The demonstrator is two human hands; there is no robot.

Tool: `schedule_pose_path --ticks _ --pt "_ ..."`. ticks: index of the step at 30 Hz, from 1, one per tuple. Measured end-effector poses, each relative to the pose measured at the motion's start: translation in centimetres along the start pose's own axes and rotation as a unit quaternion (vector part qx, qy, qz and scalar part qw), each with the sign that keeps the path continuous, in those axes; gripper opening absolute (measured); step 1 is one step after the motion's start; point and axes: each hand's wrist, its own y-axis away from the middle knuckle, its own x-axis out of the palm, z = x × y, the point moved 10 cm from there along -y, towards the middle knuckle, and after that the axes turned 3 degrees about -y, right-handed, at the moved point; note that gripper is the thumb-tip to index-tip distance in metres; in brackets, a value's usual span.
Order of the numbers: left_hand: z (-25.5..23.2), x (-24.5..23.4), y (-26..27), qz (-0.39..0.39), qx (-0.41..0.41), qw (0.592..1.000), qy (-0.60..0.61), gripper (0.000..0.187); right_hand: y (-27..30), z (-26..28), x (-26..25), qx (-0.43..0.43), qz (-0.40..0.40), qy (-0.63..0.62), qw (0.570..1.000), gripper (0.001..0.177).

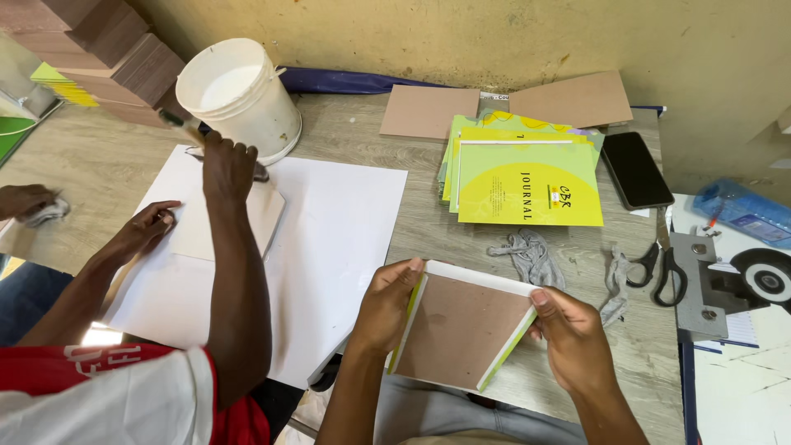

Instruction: The person applies glue to the edges of a book cover using a brush and then presses it onto a book block. They smooth the cover with their hands and a cloth, then stack the finished book with others on the table.

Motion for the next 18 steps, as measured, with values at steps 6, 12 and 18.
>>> schedule_pose_path --ticks 6,12,18 --pt "-5.5 3.1 1.0 0.132 0.069 0.956 -0.252 0.046 -1.7 -1.8 -0.4 0.145 0.064 -0.035 0.987 0.038" --pt "0.6 -0.7 -4.5 0.071 0.017 0.968 -0.238 0.043 -3.9 -5.6 -0.2 0.181 0.024 0.019 0.983 0.036" --pt "6.7 -3.5 -8.8 0.218 -0.072 0.909 -0.347 0.026 -7.8 -7.4 -1.5 0.094 -0.044 0.096 0.990 0.022"
